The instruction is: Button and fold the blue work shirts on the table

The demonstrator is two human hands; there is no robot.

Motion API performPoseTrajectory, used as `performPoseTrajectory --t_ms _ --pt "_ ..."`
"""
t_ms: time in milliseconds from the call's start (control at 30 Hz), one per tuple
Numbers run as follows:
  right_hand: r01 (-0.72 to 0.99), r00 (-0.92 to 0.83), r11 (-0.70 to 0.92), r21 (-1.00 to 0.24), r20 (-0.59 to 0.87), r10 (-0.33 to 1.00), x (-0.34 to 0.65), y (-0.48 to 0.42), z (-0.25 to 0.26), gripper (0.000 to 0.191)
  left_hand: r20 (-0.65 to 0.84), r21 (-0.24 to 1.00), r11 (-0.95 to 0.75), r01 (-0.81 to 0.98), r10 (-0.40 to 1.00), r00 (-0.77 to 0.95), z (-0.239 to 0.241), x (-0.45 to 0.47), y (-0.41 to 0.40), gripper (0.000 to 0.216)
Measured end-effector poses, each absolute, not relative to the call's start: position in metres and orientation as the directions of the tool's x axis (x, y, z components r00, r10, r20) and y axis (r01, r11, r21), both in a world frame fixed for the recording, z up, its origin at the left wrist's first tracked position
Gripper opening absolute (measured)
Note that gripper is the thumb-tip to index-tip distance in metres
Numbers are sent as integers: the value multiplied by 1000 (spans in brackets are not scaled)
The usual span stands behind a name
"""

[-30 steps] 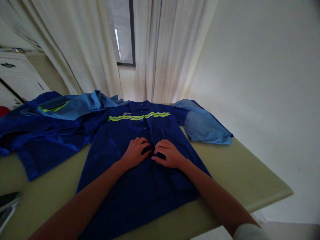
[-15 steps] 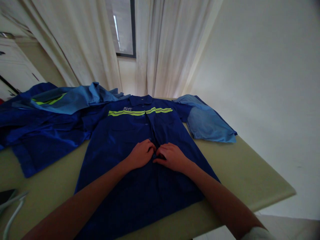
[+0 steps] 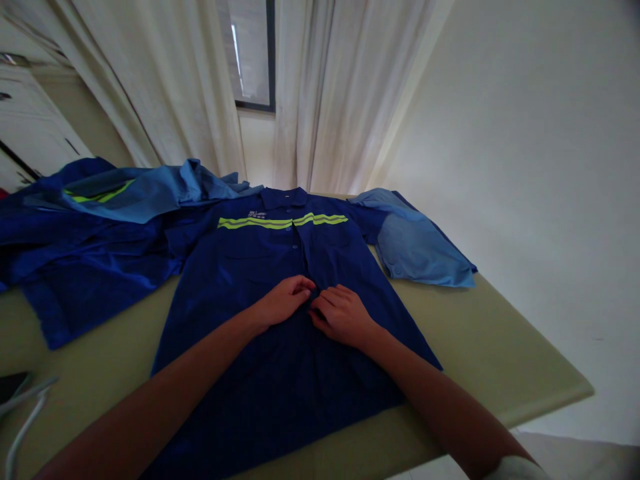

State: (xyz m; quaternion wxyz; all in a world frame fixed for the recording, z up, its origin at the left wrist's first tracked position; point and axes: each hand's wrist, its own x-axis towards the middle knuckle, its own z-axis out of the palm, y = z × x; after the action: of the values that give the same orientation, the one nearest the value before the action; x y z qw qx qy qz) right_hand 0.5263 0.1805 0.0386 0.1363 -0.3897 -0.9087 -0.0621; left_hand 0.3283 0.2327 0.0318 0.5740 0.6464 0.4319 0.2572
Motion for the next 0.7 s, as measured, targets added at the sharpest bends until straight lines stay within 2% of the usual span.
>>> performPoseTrajectory --t_ms 100,200,333,400,467,567,700 --pt "687 -687 726 -21 309 658 530 182 38 16 -258 945 117 304 838 480 35 326 229 23" --pt "676 -697 737 -26 304 650 532 184 37 20 -292 908 54 415 791 538 36 322 230 26" --pt "708 -673 707 -15 292 680 529 183 37 21 -60 840 -260 477 829 556 35 323 233 28" --pt "718 -663 696 -2 305 684 526 181 36 21 5 788 -324 523 853 522 33 325 234 26" --pt "728 -651 685 22 333 682 523 180 35 20 -16 811 -266 520 880 475 30 327 235 26" --pt "734 -639 678 45 382 667 521 181 32 24 -74 899 -137 416 889 452 25 328 236 28" --pt "677 -689 734 52 395 608 522 184 29 28 41 903 -212 374 909 416 22 330 233 31"
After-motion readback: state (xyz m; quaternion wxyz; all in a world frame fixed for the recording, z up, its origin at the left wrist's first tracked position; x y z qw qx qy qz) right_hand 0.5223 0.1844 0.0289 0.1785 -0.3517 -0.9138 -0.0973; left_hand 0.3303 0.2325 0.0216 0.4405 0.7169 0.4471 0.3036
